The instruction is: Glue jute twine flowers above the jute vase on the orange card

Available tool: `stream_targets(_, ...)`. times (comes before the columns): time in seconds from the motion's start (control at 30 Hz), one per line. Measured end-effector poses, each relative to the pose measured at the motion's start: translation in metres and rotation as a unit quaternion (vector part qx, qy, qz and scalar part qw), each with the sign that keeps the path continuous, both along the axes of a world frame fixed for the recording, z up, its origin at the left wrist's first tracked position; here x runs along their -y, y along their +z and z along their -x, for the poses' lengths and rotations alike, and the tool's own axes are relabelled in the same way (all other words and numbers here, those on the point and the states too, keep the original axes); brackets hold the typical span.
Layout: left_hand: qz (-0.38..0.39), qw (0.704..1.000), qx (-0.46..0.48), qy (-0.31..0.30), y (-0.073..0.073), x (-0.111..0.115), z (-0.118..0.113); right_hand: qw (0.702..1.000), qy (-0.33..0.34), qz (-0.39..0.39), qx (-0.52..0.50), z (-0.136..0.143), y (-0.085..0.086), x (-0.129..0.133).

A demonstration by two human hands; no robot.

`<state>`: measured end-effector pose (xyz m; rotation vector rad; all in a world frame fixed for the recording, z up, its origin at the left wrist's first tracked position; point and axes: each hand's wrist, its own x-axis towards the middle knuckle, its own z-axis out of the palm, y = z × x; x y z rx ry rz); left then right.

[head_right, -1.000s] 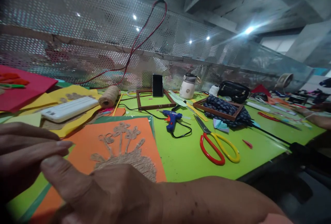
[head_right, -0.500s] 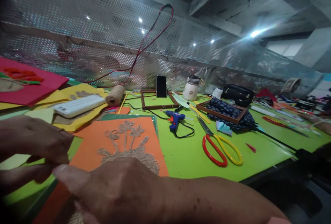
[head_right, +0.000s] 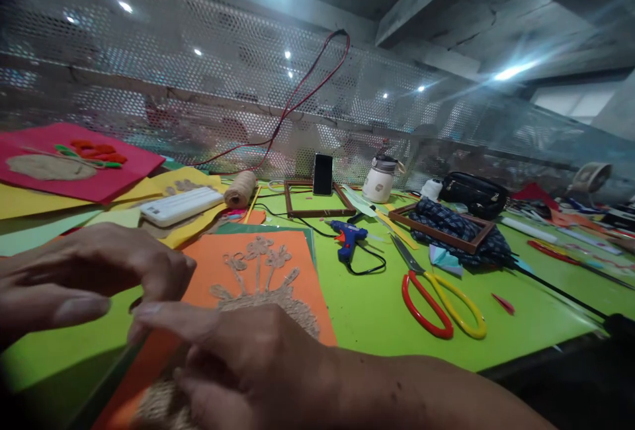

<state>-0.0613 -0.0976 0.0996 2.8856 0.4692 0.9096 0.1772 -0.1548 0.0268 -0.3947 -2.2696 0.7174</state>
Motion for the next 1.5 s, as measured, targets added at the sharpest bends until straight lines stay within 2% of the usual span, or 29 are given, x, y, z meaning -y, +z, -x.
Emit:
stream_targets(0.07, 0.194, 0.977, -0.04, -0.073, 0.003, 0.0, -0.003, 0.998, -0.009, 0.05, -0.021, 0.0, 0.002, 0.001)
stream_targets(0.1, 0.255, 0.962, -0.045, -0.088, 0.003, 0.0, -0.003, 0.996, -0.012, 0.077, -0.033, 0.0, 0.003, 0.001)
stream_targets(0.13, 0.273, 0.957, -0.04, -0.084, 0.002, 0.0, -0.003, 0.993, -0.01, 0.112, -0.047, -0.001, 0.004, 0.0)
stream_targets(0.2, 0.265, 0.961, -0.041, -0.071, 0.001, -0.001, -0.004, 0.975, 0.014, 0.208, -0.071, -0.001, 0.003, -0.002)
stream_targets(0.33, 0.252, 0.963, -0.054, -0.078, 0.0, 0.0, -0.007, 0.906, 0.104, 0.397, -0.101, -0.003, 0.002, -0.01)
stream_targets(0.5, 0.253, 0.962, -0.045, -0.087, -0.002, 0.006, -0.017, 0.839, 0.129, 0.505, -0.155, -0.009, 0.008, -0.017)
stream_targets(0.6, 0.248, 0.965, -0.029, -0.074, -0.007, 0.005, -0.02, 0.825, 0.134, 0.516, -0.188, -0.013, 0.013, -0.021)
stream_targets(0.73, 0.199, 0.98, 0.018, -0.012, -0.018, -0.004, -0.021, 0.841, 0.122, 0.487, -0.203, -0.018, 0.019, -0.027)
stream_targets(0.83, 0.177, 0.983, 0.049, 0.01, -0.024, -0.007, -0.023, 0.85, 0.117, 0.471, -0.207, -0.021, 0.023, -0.029)
stream_targets(1.07, 0.157, 0.977, 0.131, 0.059, -0.025, -0.001, -0.033, 0.868, 0.099, 0.448, -0.19, -0.023, 0.028, -0.028)
stream_targets(1.17, 0.185, 0.968, 0.158, 0.064, -0.025, 0.001, -0.036, 0.869, 0.102, 0.446, -0.187, -0.025, 0.03, -0.031)
stream_targets(1.27, 0.198, 0.964, 0.164, 0.068, -0.029, -0.002, -0.036, 0.871, 0.108, 0.448, -0.17, -0.025, 0.03, -0.033)
stream_targets(1.43, 0.153, 0.976, 0.14, 0.061, -0.04, -0.014, -0.031, 0.873, 0.122, 0.45, -0.141, -0.024, 0.03, -0.033)
stream_targets(1.5, 0.131, 0.98, 0.122, 0.081, -0.042, -0.02, -0.027, 0.88, 0.118, 0.435, -0.15, -0.027, 0.034, -0.033)
